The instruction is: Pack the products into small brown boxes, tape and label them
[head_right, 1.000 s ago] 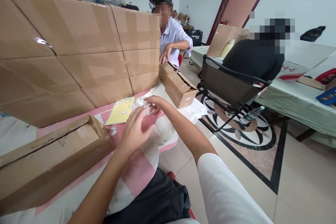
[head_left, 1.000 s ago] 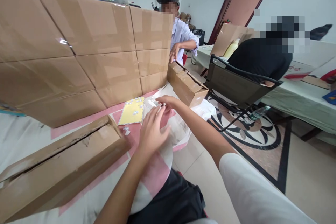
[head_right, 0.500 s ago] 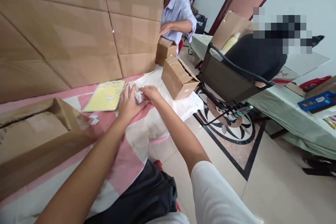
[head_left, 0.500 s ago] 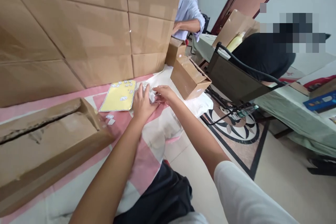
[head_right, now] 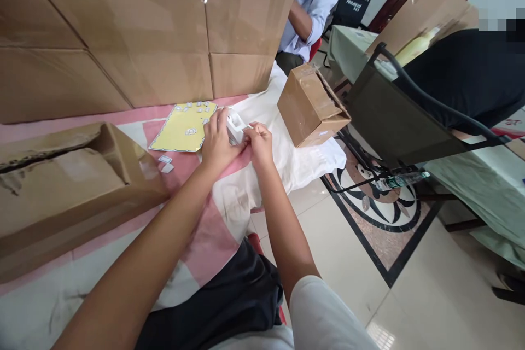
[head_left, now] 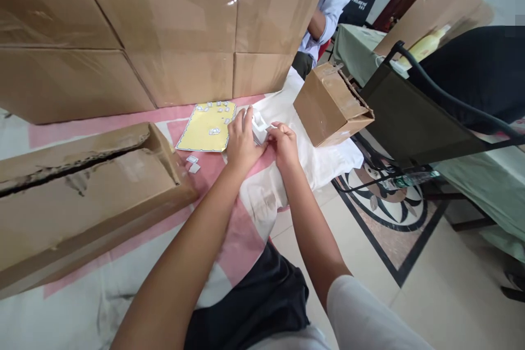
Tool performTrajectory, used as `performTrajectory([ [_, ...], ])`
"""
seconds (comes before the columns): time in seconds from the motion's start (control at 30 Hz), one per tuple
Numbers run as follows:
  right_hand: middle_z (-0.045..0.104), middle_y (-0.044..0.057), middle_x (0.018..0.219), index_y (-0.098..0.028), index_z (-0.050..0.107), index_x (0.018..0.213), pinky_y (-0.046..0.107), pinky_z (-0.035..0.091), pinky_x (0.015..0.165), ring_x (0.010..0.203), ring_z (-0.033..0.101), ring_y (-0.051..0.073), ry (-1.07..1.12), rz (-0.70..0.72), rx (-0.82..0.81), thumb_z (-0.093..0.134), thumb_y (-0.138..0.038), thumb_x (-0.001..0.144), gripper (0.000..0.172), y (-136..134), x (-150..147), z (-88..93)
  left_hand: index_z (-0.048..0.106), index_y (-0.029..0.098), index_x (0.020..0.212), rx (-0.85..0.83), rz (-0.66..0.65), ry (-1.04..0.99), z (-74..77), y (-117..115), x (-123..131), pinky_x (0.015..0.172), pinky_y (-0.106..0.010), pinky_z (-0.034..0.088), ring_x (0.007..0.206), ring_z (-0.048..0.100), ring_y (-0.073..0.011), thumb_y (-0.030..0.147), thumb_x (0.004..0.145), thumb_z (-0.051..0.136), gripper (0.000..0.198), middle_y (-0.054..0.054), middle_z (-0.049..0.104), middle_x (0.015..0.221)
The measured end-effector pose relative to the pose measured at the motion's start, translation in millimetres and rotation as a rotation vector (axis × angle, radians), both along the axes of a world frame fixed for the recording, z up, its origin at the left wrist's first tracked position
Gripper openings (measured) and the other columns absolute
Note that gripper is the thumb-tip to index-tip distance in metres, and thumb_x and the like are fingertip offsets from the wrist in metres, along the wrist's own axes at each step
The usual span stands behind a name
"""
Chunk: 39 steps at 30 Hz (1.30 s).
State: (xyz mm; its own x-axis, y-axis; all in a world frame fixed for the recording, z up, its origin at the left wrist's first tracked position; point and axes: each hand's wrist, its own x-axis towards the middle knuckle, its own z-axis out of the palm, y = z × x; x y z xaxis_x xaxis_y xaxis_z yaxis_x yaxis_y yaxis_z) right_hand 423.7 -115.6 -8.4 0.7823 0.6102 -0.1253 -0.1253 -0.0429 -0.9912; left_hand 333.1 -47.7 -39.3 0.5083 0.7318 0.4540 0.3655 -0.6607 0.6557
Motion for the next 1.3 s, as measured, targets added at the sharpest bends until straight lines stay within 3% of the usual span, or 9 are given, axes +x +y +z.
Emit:
performTrajectory([
  [0.1, 0.039, -0.004, 0.064, -0.023, 0.024, 0.059, 0.021, 0.044, 0.061, 0.065, 0.046, 0.011, -0.003, -0.040, 0.159, 0.062, -0.020, 0.068, 0.040, -2.8, -1.9, 1.3, 0.034, 0.015, 0.158, 0.000, 0.007, 0.019, 1.4, 0.3, -0.4, 0.121, -0.050, 0.035, 0.144, 0.041, -0.0406, 0.036, 0.076, 0.081, 0.097, -0.018, 0.042, 0.160],
  [0.2, 0.031, -0.006, 0.055, -0.023, 0.022, 0.059, 0.022, 0.044, 0.059, 0.059, 0.046, 0.011, 0.066, -0.026, 0.166, 0.064, -0.021, 0.069, 0.043, -5.8, -2.8, 1.5, 0.034, 0.015, 0.158, -0.003, 0.012, 0.041, 3.1, -0.4, -1.3, 0.120, -0.050, 0.037, 0.143, 0.043, -0.0403, 0.033, 0.076, 0.080, 0.096, -0.017, 0.042, 0.161],
  [0.37, 0.048, -0.004, 0.055, -0.024, 0.030, 0.056, 0.023, 0.048, 0.060, 0.062, 0.058, 0.012, 0.167, 0.006, 0.162, 0.074, -0.033, 0.072, 0.048, -11.3, -2.1, 1.5, 0.031, 0.015, 0.158, -0.002, -0.011, 0.037, 5.3, -0.8, -2.5, 0.121, -0.048, 0.036, 0.146, 0.041, -0.0385, 0.029, 0.076, 0.078, 0.096, -0.018, 0.041, 0.161],
  [0.5, 0.053, -0.003, 0.053, -0.024, 0.031, 0.054, 0.022, 0.050, 0.059, 0.062, 0.063, 0.013, 0.212, -0.032, 0.183, 0.074, -0.025, 0.070, 0.046, -13.3, -2.2, 3.0, 0.030, 0.018, 0.158, 0.003, -0.022, 0.020, 5.9, -0.2, -3.0, 0.122, -0.050, 0.034, 0.147, 0.040, -0.0373, 0.030, 0.077, 0.075, 0.093, -0.017, 0.042, 0.159],
  [0.7, 0.073, 0.003, 0.078, -0.021, 0.039, 0.054, 0.022, 0.056, 0.064, 0.070, 0.071, 0.014, 0.240, -0.054, 0.122, 0.074, -0.021, 0.065, 0.037, -18.7, -2.9, 11.0, 0.029, 0.018, 0.158, -0.044, -0.049, 0.017, 7.3, 0.3, -3.7, 0.121, -0.050, 0.036, 0.146, 0.040, -0.0372, 0.025, 0.079, 0.073, 0.091, -0.018, 0.040, 0.160],
  [1.07, 0.077, 0.004, 0.081, -0.019, 0.044, 0.045, 0.031, 0.062, 0.078, 0.070, 0.075, 0.018, 0.094, -0.101, 0.188, 0.074, -0.017, 0.067, 0.037, -25.7, -11.8, 11.3, 0.029, 0.018, 0.158, -0.047, -0.102, -0.026, 6.8, 1.3, -5.4, 0.120, -0.054, 0.037, 0.147, 0.040, -0.0385, 0.023, 0.085, 0.068, 0.083, -0.020, 0.040, 0.161],
  [1.3, 0.076, 0.002, 0.082, -0.019, 0.044, 0.044, 0.033, 0.062, 0.078, 0.071, 0.075, 0.017, 0.069, -0.133, 0.178, 0.072, -0.014, 0.068, 0.038, -26.9, -17.6, 12.7, 0.031, 0.016, 0.157, -0.062, -0.106, -0.025, 9.0, 0.4, -5.3, 0.120, -0.051, 0.039, 0.147, 0.040, -0.0370, 0.022, 0.086, 0.068, 0.080, -0.020, 0.041, 0.160],
])
